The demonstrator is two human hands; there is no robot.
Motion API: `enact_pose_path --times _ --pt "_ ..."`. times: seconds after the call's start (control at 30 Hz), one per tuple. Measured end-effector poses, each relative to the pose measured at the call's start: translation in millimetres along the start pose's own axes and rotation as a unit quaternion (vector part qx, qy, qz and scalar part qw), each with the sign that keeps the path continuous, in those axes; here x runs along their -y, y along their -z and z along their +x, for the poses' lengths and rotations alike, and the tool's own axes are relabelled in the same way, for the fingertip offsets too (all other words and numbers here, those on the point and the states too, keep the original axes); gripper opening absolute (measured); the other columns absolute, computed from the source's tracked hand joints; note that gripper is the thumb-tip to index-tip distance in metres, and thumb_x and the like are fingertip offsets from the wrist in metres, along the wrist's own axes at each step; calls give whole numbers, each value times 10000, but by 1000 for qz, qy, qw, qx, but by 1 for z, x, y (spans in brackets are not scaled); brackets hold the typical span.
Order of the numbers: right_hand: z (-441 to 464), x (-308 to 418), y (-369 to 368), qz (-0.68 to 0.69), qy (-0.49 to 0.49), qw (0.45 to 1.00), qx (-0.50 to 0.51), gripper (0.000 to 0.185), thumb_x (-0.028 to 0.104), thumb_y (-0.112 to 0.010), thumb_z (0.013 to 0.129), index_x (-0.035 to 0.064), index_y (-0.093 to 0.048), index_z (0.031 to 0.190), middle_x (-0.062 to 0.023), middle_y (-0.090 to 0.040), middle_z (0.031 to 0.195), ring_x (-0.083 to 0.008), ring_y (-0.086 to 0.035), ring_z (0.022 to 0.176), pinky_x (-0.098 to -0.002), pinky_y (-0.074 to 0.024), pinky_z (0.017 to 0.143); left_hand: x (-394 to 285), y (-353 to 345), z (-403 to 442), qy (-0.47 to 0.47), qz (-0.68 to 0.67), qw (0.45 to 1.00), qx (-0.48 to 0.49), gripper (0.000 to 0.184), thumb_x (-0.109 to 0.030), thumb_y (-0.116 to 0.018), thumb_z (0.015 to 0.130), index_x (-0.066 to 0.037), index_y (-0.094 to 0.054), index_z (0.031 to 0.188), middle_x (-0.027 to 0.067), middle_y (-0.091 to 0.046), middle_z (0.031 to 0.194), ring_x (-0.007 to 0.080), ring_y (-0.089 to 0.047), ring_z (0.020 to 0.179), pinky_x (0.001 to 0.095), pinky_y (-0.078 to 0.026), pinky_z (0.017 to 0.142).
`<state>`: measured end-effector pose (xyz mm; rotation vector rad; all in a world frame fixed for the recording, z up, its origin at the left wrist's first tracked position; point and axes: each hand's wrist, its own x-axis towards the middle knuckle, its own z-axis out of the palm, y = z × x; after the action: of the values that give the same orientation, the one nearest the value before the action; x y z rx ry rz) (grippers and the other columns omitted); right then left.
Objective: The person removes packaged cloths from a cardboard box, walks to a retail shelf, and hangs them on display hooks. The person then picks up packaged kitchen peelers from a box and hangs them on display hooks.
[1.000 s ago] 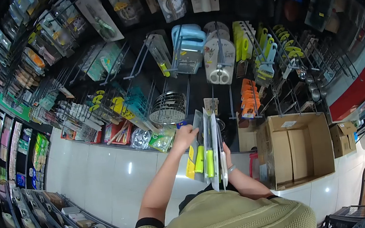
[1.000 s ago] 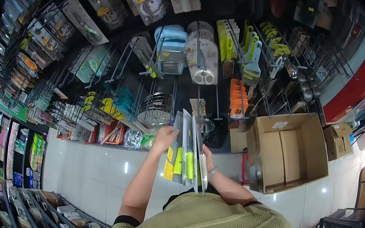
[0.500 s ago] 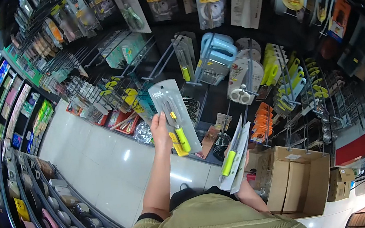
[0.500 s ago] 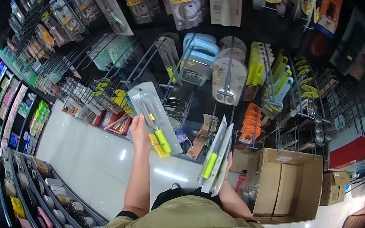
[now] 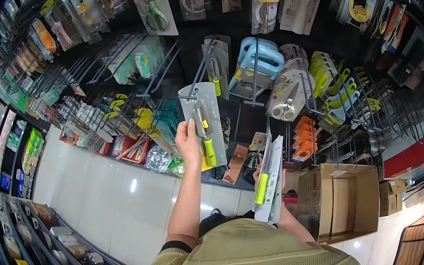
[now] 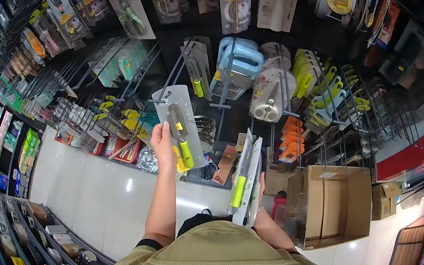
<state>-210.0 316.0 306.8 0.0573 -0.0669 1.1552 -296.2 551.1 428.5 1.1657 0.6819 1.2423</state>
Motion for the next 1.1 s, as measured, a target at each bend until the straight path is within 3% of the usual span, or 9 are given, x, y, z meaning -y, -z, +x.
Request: enact_pose_path --times 0.13,0.27,0.53,0.7,0.77,0.83,0.9,1.0,1.1 --pt "6 -24 -6 -119 69 986 -95 848 611 -515 776 -35 -337 1296 -126 -516 993 -204 -507 884 -284 -424 709 33 -14 39 -20 23 999 18 193 -144 -502 906 -5 -518 772 -25 -481 681 34 -394 640 209 -349 570" --pt "-1 -25 14 -166 31 985 -45 838 616 -509 776 -48 -351 1263 -123 -494 946 -196 -497 855 -283 -422 714 56 -41 80 -43 1 998 38 186 -145 -513 893 -1 -526 776 0 -501 683 62 -427 652 245 -377 597" --pt "0 -46 -17 -45 124 991 -34 819 522 -544 802 -43 -276 1332 -144 -481 1040 -202 -466 907 -306 -387 845 96 -65 134 -90 13 993 79 201 -184 -538 874 5 -530 805 59 -512 682 147 -472 658 304 -400 626" --pt "0 -62 -18 -99 152 964 -195 772 644 -388 813 -41 -453 1161 -170 -534 926 -238 -519 776 -283 -456 543 72 -44 94 -52 116 992 1 315 -165 -611 840 9 -497 1077 77 -539 1018 138 -509 893 274 -403 788" --pt "4 -67 -7 -144 155 960 -182 797 673 -363 802 -40 -480 1138 -158 -556 888 -229 -547 766 -288 -475 568 64 -28 57 -116 170 974 93 222 -204 -580 862 5 -528 915 71 -571 821 133 -537 748 266 -431 684" --pt "10 -84 -46 -162 122 958 -203 785 687 -341 801 -3 -506 1137 -130 -590 868 -192 -589 705 -288 -498 608 28 -22 11 57 127 954 264 279 -286 -553 867 -9 -539 839 84 -593 706 187 -579 661 298 -448 630" --pt "12 -86 -37 -119 86 983 -109 763 663 -368 802 8 -514 1165 -191 -603 986 -290 -602 885 -373 -482 809 14 -17 -17 181 190 898 352 339 -342 -537 864 -5 -553 835 96 -624 653 223 -613 616 329 -459 583" --pt "10 -88 -7 -100 56 984 -138 699 630 -402 818 52 -507 1196 -136 -603 1041 -238 -603 907 -354 -492 799 16 -9 -35 34 304 865 396 363 -353 -566 827 10 -572 822 155 -613 645 301 -608 595 371 -456 582" --pt "21 -99 -5 -124 73 978 -150 714 634 -382 824 64 -465 1247 -134 -577 1111 -243 -588 960 -362 -480 836 16 -1 -24 7 380 816 435 307 -300 -560 820 3 -580 767 186 -597 638 352 -594 609 404 -451 592"
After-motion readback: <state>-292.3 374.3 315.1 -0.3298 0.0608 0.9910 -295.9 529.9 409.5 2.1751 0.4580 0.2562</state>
